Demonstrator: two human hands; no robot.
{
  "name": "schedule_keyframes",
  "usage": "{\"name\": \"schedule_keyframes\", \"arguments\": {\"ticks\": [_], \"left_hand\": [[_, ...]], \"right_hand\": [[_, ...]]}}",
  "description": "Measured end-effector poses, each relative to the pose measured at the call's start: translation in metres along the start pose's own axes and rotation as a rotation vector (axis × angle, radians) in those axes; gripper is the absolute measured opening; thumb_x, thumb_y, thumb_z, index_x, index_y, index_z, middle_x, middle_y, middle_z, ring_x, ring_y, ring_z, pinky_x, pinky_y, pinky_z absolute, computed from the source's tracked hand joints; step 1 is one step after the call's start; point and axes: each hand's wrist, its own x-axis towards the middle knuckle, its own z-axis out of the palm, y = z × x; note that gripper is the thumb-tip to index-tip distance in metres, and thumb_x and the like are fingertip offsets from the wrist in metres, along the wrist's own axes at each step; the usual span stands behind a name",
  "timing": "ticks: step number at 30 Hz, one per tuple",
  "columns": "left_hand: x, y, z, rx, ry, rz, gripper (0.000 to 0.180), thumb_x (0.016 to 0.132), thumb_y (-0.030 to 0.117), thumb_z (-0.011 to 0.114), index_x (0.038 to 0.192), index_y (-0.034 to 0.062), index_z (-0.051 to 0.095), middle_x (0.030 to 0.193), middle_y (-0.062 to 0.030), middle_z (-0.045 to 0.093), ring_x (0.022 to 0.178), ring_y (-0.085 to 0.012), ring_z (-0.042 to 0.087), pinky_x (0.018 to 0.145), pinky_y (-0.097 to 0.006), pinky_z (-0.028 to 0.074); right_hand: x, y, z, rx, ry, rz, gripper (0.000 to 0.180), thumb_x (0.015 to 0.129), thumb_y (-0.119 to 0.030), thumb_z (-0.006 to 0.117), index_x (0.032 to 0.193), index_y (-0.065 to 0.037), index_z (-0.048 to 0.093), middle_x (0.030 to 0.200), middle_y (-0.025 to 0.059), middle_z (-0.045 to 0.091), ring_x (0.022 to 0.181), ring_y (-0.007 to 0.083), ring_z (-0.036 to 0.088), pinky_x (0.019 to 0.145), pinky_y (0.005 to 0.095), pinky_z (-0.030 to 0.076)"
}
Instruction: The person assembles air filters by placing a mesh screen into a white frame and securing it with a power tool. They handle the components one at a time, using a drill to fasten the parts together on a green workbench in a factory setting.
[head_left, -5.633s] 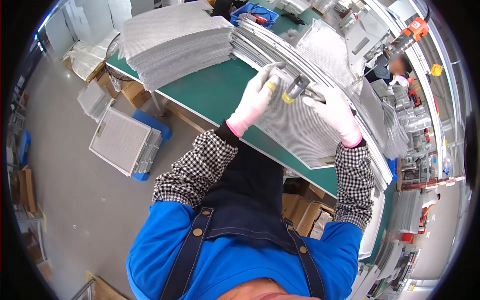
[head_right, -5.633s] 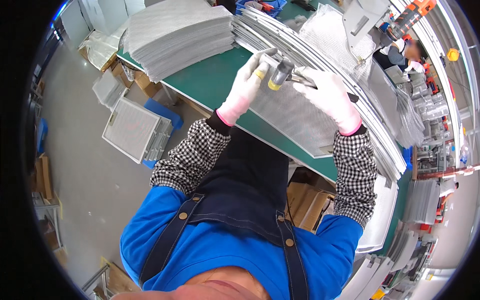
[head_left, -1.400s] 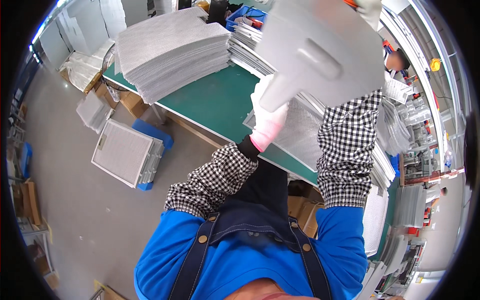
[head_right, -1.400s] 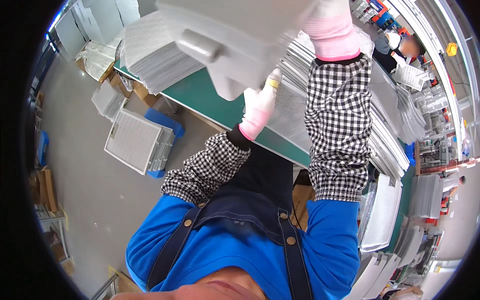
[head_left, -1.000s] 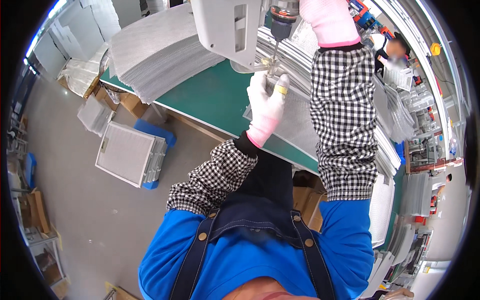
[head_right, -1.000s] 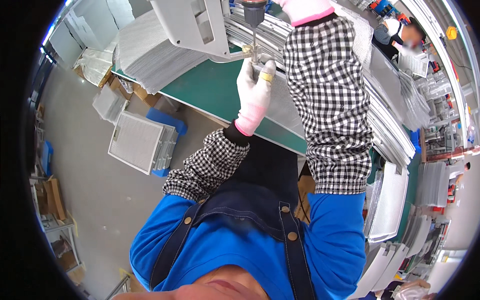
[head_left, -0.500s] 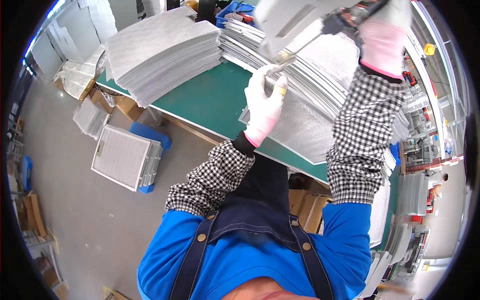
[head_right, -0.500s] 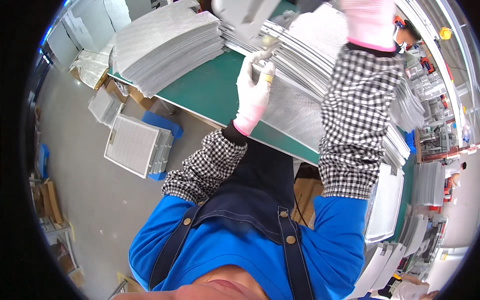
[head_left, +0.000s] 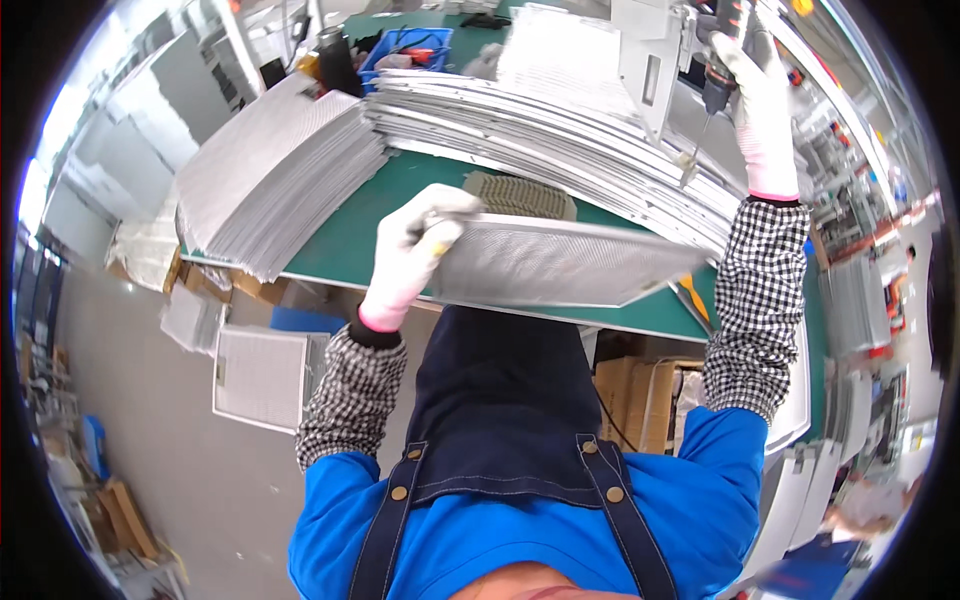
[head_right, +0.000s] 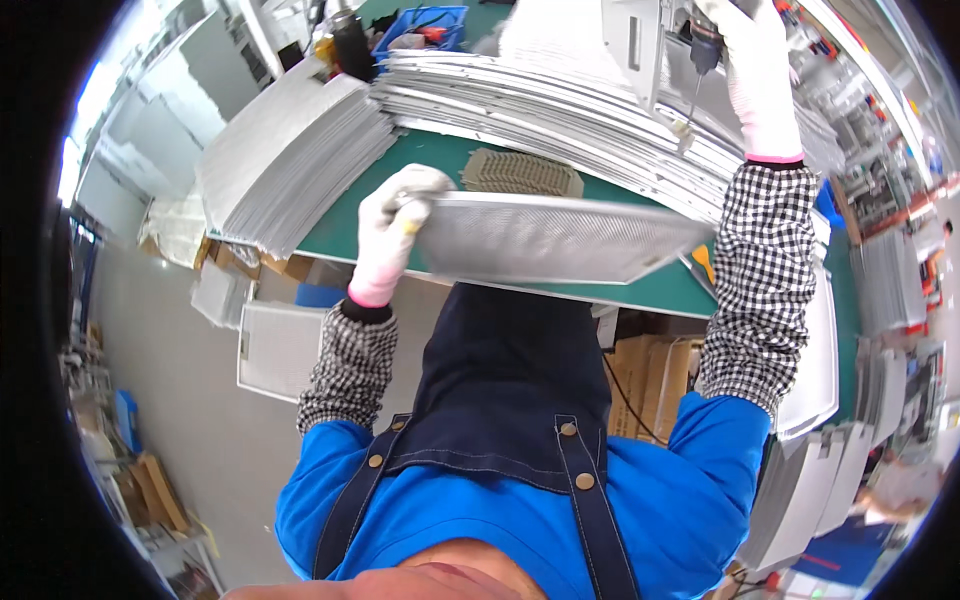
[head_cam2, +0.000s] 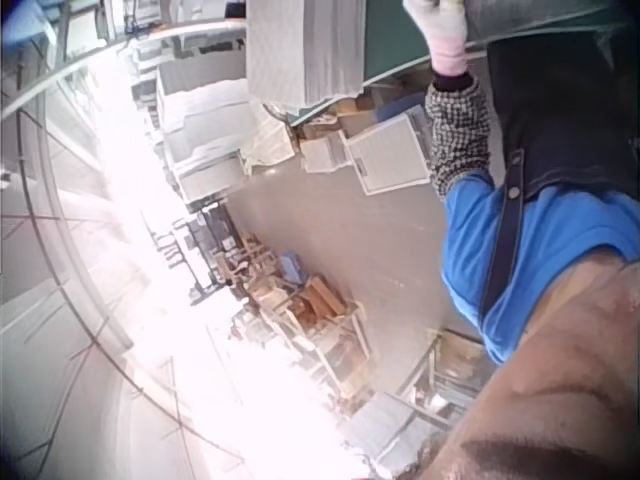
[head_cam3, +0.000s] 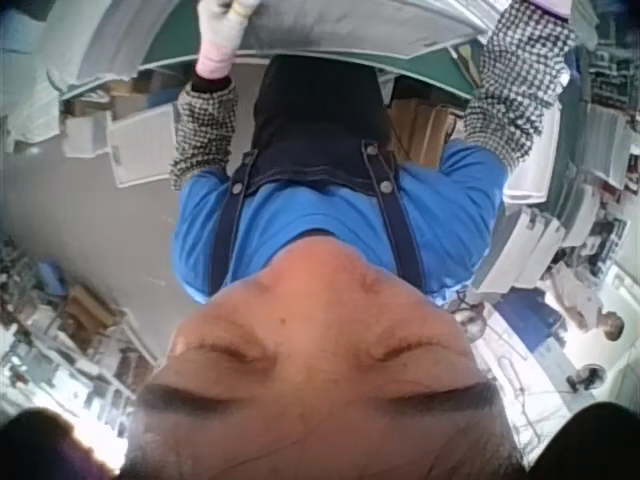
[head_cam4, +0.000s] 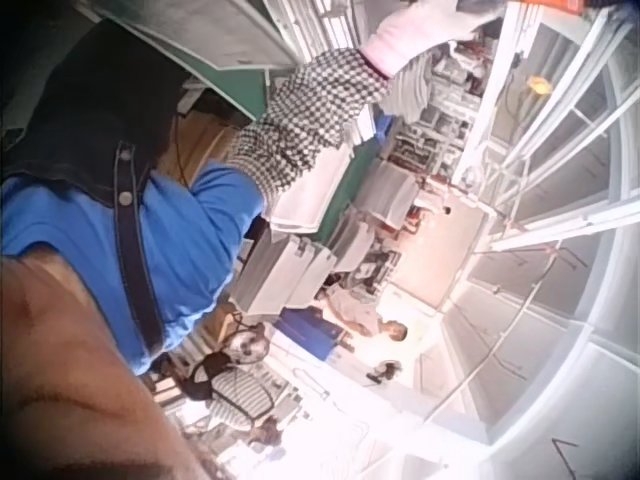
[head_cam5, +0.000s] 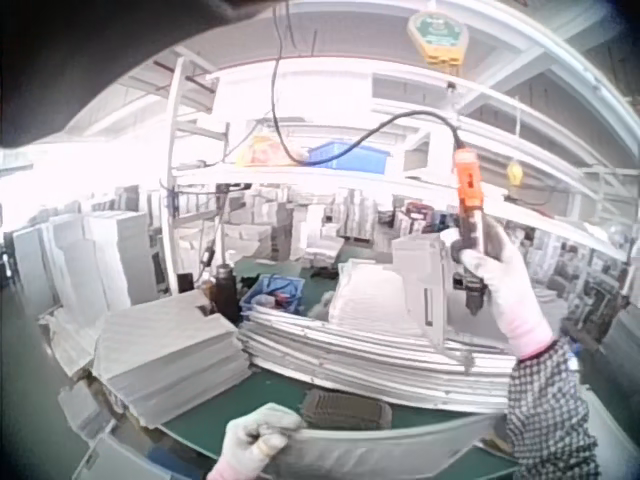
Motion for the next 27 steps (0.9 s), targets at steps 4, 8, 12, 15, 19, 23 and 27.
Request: {"name": "schedule_keyframes", "arguments": {"ticks": [4,8,12,15,19,23,27], "left_hand": [[-0.014,0.054,-0.002,0.233,0.298,0.019,0.041,0.096,0.039,0.068,0.11,0.0005,0.068,0.11,-0.0085,0.069,0.103,-0.0165,0.062,0.094,-0.031,0.046],[-0.014,0.1,-0.011,0.212,0.632,-0.023,0.04,0.104,0.037,0.056,0.12,0.001,0.064,0.123,-0.0094,0.065,0.122,-0.0166,0.054,0.109,-0.033,0.037],[-0.015,0.127,0.008,-0.259,0.713,0.127,0.037,0.105,0.028,0.055,0.129,0.0002,0.062,0.133,-0.0129,0.063,0.125,-0.0211,0.056,0.112,-0.037,0.038],[-0.013,0.146,0.024,-0.404,0.781,0.195,0.041,0.098,0.036,0.06,0.122,0.0035,0.064,0.13,-0.0162,0.06,0.125,-0.03,0.053,0.11,-0.05,0.038],[-0.011,0.158,0.037,-0.2,0.326,0.47,0.047,0.089,0.053,0.063,0.1,0.0079,0.06,0.107,-0.0097,0.054,0.105,-0.0256,0.049,0.098,-0.045,0.037],[0.002,0.16,0.063,-0.017,0.032,0.608,0.059,0.079,0.071,0.065,0.079,0.0123,0.057,0.084,-0.0032,0.047,0.085,-0.0212,0.045,0.086,-0.04,0.035],[0.017,0.131,0.085,0.201,0.003,0.597,0.051,0.081,0.057,0.067,0.072,0.0105,0.049,0.076,-0.0005,0.036,0.075,-0.017,0.038,0.072,-0.032,0.032]], "right_hand": [[-0.03,0.019,-0.053,-0.31,0.025,-0.046,0.051,0.099,-0.019,0.063,0.146,-0.004,0.05,0.136,0.0092,0.062,0.124,0.016,0.057,0.107,0.0294,0.042],[-0.123,0.026,-0.064,-0.619,0.293,0.118,0.05,0.104,-0.034,0.054,0.139,0.001,0.054,0.129,0.0178,0.065,0.121,0.0276,0.06,0.105,0.0365,0.044],[-0.207,0.068,0.008,0.167,0.113,0.347,0.051,0.109,-0.035,0.044,0.139,0.004,0.054,0.143,0.0173,0.056,0.133,0.0198,0.052,0.112,0.0327,0.039],[-0.201,0.112,0.053,0.238,0.22,0.402,0.044,0.106,-0.034,0.052,0.078,-0.002,0.063,0.062,-0.0084,0.041,0.06,0.0066,0.035,0.051,0.0302,0.031],[-0.187,0.105,0.132,0.349,0.01,0.615,0.036,0.104,-0.03,0.057,0.111,0.004,0.067,0.102,0.0056,0.07,0.094,0.0101,0.061,0.082,0.0289,0.051],[-0.19,0.093,0.143,0.205,-0.13,0.658,0.032,0.099,-0.027,0.06,0.114,0.001,0.067,0.106,0.0146,0.071,0.1,0.0226,0.067,0.088,0.0329,0.053],[-0.248,0.114,0.06,-0.138,-0.02,0.278,0.027,0.094,-0.021,0.063,0.114,-0.002,0.066,0.108,0.0176,0.068,0.106,0.0318,0.067,0.092,0.0387,0.054]]}}
